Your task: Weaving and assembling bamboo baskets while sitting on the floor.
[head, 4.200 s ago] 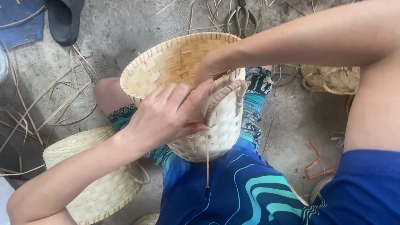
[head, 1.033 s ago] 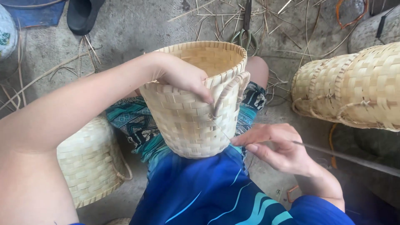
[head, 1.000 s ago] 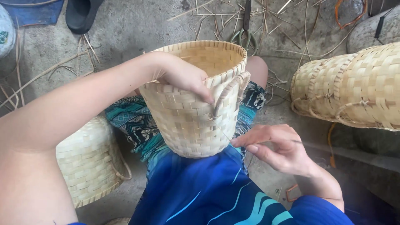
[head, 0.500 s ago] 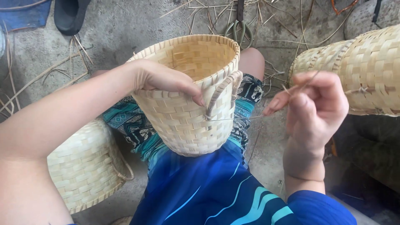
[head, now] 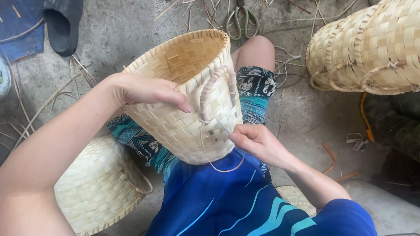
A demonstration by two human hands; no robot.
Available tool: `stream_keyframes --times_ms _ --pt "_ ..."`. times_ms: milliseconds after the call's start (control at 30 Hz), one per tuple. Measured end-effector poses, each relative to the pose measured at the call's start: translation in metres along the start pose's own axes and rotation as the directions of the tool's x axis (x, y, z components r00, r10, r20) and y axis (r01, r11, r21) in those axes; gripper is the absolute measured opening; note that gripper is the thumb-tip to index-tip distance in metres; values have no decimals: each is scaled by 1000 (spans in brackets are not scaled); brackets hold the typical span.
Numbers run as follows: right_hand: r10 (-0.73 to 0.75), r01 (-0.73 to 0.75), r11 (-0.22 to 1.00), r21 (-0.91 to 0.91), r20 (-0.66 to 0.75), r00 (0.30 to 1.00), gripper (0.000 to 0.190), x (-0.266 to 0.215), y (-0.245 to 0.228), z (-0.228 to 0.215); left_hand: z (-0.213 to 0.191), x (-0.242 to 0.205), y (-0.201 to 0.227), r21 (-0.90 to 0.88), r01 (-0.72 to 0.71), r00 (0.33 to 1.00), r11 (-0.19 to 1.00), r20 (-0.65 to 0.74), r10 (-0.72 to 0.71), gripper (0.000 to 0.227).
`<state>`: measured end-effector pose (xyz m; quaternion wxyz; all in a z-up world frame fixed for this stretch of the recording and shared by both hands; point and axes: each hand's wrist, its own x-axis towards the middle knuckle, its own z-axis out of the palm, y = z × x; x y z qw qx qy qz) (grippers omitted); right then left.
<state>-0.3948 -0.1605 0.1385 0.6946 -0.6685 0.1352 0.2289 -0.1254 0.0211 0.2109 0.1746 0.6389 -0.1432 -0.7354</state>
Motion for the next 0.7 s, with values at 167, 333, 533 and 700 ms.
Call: stream_keyframes --times_ms 167,333,533,700 --pt "-107 107 993 -44 11 994 36 4 -7 8 -4 5 -2 10 33 999 999 -11 -33 64" --pt "-124 105 954 -280 -50 991 30 12 -21 12 -1 8 -5 -55 -40 998 998 54 43 69" --pt "-383 252 598 -760 5 924 29 53 -53 -16 18 -18 30 796 3 849 605 -321 419 68" --pt "-682 396 310 -864 88 726 24 117 -132 -77 32 -24 -2 866 1 625 500 -391 675 61"
